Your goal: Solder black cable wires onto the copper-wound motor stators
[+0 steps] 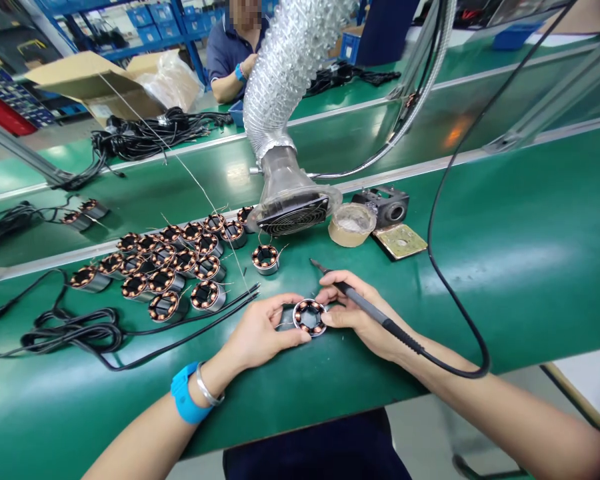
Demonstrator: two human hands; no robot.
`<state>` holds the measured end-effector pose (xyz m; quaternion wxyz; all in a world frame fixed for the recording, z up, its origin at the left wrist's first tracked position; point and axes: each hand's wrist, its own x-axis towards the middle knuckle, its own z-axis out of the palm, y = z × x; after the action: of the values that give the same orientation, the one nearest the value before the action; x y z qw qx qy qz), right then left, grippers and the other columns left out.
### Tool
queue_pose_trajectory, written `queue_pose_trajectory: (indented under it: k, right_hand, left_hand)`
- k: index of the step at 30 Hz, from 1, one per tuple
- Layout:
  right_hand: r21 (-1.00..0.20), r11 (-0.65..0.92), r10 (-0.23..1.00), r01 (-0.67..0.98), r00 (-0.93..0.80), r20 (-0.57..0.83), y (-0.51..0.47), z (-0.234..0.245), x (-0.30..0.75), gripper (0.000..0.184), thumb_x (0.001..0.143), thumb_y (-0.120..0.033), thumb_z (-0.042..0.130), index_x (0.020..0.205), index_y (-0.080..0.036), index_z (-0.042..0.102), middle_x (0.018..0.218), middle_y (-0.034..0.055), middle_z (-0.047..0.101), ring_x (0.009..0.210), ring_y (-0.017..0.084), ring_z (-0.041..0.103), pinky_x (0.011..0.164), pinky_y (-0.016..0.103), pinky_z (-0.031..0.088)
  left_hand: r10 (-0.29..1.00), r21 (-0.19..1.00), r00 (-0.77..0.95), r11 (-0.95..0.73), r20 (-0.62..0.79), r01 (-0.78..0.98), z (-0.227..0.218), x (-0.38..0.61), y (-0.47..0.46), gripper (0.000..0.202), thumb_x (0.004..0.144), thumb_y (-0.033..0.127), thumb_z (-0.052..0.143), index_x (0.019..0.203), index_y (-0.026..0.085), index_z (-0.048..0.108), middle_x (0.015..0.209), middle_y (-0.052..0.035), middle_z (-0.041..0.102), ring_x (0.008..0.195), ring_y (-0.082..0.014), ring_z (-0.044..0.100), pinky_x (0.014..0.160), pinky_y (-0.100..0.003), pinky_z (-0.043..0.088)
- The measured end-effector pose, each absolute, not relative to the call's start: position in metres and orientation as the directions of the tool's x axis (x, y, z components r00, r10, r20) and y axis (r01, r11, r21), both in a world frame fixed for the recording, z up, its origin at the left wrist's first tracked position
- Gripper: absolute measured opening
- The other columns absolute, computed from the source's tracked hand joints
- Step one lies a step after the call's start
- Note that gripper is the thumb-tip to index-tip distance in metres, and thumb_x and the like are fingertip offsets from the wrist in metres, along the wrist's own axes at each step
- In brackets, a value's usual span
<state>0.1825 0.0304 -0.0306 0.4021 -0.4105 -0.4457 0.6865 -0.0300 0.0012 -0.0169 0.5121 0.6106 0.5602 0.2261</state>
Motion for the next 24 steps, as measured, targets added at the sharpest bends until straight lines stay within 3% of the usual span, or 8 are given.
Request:
queue_pose_trajectory:
  k: [5,9,11,13,16,19,24]
  right_hand:
    - [-0.979,-0.175,0.938,-0.099,-0.320,-0.135,0.026,-0.029,0.181,0.041,0.064,-0.017,0.076,0.102,-0.021,0.060,0.085,0.0015,0.069,0.075,0.014,0.066,0.064,0.024,0.055]
    - [-0.983,0.124,0.947,0.134,-0.311,0.077,0.022,-0.028,0.192,0.029,0.077,-0.026,0.074,0.103,-0.022,0.063,0.097,0.0056,0.072,0.082,0.018,0.067,0.071,0.031,0.057]
    - [-0.914,0.303,0.929,0.269,-0.297,0.221,0.022,-0.025,0.198,0.024,0.083,-0.028,0.071,0.105,-0.024,0.064,0.101,0.0051,0.072,0.083,0.018,0.067,0.075,0.032,0.057]
    - [-0.811,0.479,0.862,0.336,-0.354,0.362,0.024,-0.020,0.198,0.025,0.086,-0.028,0.068,0.110,-0.024,0.062,0.105,0.0061,0.071,0.087,0.020,0.068,0.081,0.034,0.057]
    - [-0.643,0.710,0.668,0.288,-0.564,0.485,0.031,-0.015,0.192,0.042,0.080,-0.036,0.073,0.115,-0.021,0.055,0.114,0.0117,0.068,0.098,0.025,0.067,0.089,0.040,0.055]
    - [-0.521,0.823,0.503,0.227,-0.716,0.483,0.041,-0.020,0.183,0.054,0.075,-0.039,0.077,0.117,-0.018,0.051,0.115,0.0159,0.064,0.104,0.028,0.064,0.087,0.042,0.056]
    - [-0.490,0.859,0.438,0.148,-0.707,0.555,0.049,-0.041,0.179,0.048,0.079,-0.034,0.073,0.117,-0.019,0.048,0.109,0.0141,0.063,0.095,0.024,0.064,0.079,0.036,0.057]
  left_hand:
    - [0.925,0.890,0.259,0.145,-0.277,0.432,-0.018,-0.028,-0.001,0.059,0.071,0.044,0.080,0.120,0.015,0.064,0.058,0.0103,0.019,0.054,-0.0085,0.018,0.052,-0.026,0.012]
    - [0.890,0.871,0.308,0.172,-0.338,0.460,-0.011,-0.038,0.001,0.076,0.066,0.045,0.083,0.131,0.016,0.056,0.060,0.0107,0.023,0.055,-0.0088,0.021,0.052,-0.024,0.015]
    - [0.872,0.875,0.339,0.178,-0.353,0.451,-0.009,-0.047,0.003,0.067,0.070,0.046,0.079,0.126,0.015,0.057,0.060,0.0109,0.024,0.055,-0.0087,0.021,0.052,-0.024,0.016]
    - [0.866,0.896,0.356,0.201,-0.352,0.397,-0.009,-0.056,0.004,0.046,0.079,0.050,0.067,0.106,0.013,0.063,0.058,0.0102,0.028,0.054,-0.0086,0.022,0.051,-0.023,0.017]
    - [0.847,0.912,0.375,0.269,-0.377,0.309,-0.010,-0.060,0.004,0.042,0.082,0.056,0.059,0.078,0.014,0.058,0.059,0.0066,0.039,0.054,-0.0085,0.027,0.052,-0.023,0.021]
    - [0.848,0.913,0.361,0.302,-0.388,0.273,-0.008,-0.051,0.001,0.044,0.077,0.058,0.063,0.070,0.015,0.055,0.062,0.0036,0.046,0.057,-0.0090,0.032,0.054,-0.023,0.025]
    - [0.890,0.926,0.259,0.374,-0.374,0.054,-0.005,-0.028,-0.007,0.049,0.076,0.065,0.059,0.069,0.017,0.052,0.059,0.0051,0.040,0.054,-0.0092,0.030,0.052,-0.023,0.023]
